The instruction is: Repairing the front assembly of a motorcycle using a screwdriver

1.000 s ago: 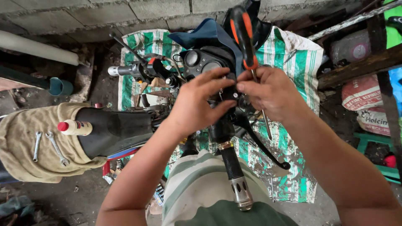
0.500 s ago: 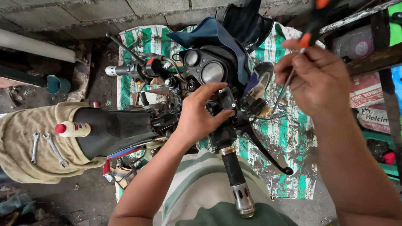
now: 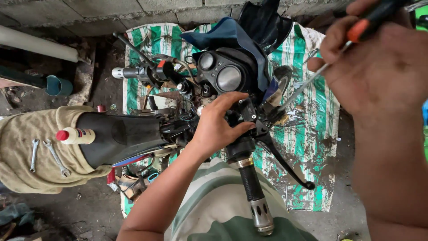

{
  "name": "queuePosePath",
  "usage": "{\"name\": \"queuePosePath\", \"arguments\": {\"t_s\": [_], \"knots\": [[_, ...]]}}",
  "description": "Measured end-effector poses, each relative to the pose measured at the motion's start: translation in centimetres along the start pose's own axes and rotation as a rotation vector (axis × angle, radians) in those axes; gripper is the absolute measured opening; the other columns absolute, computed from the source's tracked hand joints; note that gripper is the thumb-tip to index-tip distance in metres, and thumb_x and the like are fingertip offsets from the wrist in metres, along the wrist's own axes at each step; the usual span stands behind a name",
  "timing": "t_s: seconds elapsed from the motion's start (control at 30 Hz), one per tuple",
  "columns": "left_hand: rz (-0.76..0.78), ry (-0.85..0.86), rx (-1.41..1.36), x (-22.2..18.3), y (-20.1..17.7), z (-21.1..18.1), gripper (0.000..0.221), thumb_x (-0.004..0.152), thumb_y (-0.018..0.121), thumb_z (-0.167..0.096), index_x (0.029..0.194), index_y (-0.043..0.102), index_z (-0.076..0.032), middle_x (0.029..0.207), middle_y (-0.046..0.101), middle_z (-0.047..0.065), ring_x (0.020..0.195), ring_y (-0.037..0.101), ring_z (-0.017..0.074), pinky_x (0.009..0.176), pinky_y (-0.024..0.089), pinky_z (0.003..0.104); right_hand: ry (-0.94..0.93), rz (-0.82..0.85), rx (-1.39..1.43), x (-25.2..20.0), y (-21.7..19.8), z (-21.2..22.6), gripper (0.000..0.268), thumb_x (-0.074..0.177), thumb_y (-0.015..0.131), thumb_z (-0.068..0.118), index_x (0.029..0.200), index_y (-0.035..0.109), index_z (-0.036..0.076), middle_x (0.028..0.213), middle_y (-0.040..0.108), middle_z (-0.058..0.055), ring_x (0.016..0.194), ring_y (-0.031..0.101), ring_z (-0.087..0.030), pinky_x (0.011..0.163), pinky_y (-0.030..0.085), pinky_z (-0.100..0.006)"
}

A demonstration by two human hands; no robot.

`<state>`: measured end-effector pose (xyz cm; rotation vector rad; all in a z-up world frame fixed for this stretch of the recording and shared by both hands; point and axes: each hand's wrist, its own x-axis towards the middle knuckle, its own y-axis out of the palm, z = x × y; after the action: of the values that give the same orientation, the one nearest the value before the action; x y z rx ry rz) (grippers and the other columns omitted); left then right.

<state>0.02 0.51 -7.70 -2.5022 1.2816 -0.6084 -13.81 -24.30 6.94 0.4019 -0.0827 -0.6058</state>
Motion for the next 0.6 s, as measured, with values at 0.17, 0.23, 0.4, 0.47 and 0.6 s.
{"name": "queuePosePath", "arguments": {"t_s": [0.17, 0.23, 0.4, 0.47, 0.6], "knots": [[0.009, -0.027, -0.002, 0.1, 0.1, 0.1, 0.068, 0.084, 0.096, -0.030, 0.143, 0.069, -0.011, 0.142, 0.075, 0.013, 0.132, 0.073, 0.0282, 0.113, 0.057, 0.039, -0.057, 0.187, -0.077, 0.6, 1.4, -0.5, 0.035, 0.111, 0.065, 0.013, 0.146, 0.062, 0.005, 0.137, 0.069, -0.026, 0.110, 0.079, -0.046, 0.118, 0.076, -0.064], [0.035, -0.096, -0.035, 0.2, 0.1, -0.3, 0.073, 0.081, 0.095, -0.029, 0.146, 0.067, -0.012, 0.143, 0.075, 0.011, 0.129, 0.074, 0.0264, 0.102, 0.061, 0.037, -0.111, 0.330, -0.215, 1.1, 1.8, -0.9, 0.036, 0.119, 0.055, 0.009, 0.155, 0.052, 0.011, 0.141, 0.064, -0.022, 0.142, 0.072, -0.037, 0.120, 0.079, -0.065], [0.029, -0.126, -0.062, 0.2, 0.2, -0.2, 0.076, 0.079, 0.096, -0.029, 0.147, 0.066, -0.012, 0.144, 0.077, 0.007, 0.126, 0.076, 0.0230, 0.103, 0.060, 0.036, -0.142, 0.460, -0.218, 2.6, 3.2, -1.8, 0.038, 0.122, 0.049, -0.001, 0.158, 0.046, 0.010, 0.146, 0.057, -0.024, 0.146, 0.067, -0.041, 0.122, 0.076, -0.066], [0.032, -0.129, -0.075, 0.3, 0.3, -0.2, 0.077, 0.079, 0.097, -0.028, 0.148, 0.065, -0.013, 0.144, 0.077, 0.006, 0.126, 0.076, 0.0225, 0.104, 0.059, 0.035, -0.157, 0.505, -0.228, 3.1, 4.1, -2.2, 0.039, 0.123, 0.048, -0.003, 0.159, 0.044, 0.011, 0.148, 0.057, -0.027, 0.148, 0.066, -0.043, 0.124, 0.075, -0.066], [0.001, -0.177, -0.188, -0.1, 1.2, 0.7, 0.101, 0.074, 0.101, -0.023, 0.160, 0.049, -0.011, 0.138, 0.080, 0.003, 0.116, 0.080, 0.0182, 0.109, 0.061, 0.033, -0.155, 0.534, -0.222, 3.6, 6.3, -2.8, 0.036, 0.122, 0.056, 0.004, 0.156, 0.048, 0.012, 0.146, 0.065, -0.027, 0.127, 0.076, -0.044, 0.120, 0.074, -0.058]]}}
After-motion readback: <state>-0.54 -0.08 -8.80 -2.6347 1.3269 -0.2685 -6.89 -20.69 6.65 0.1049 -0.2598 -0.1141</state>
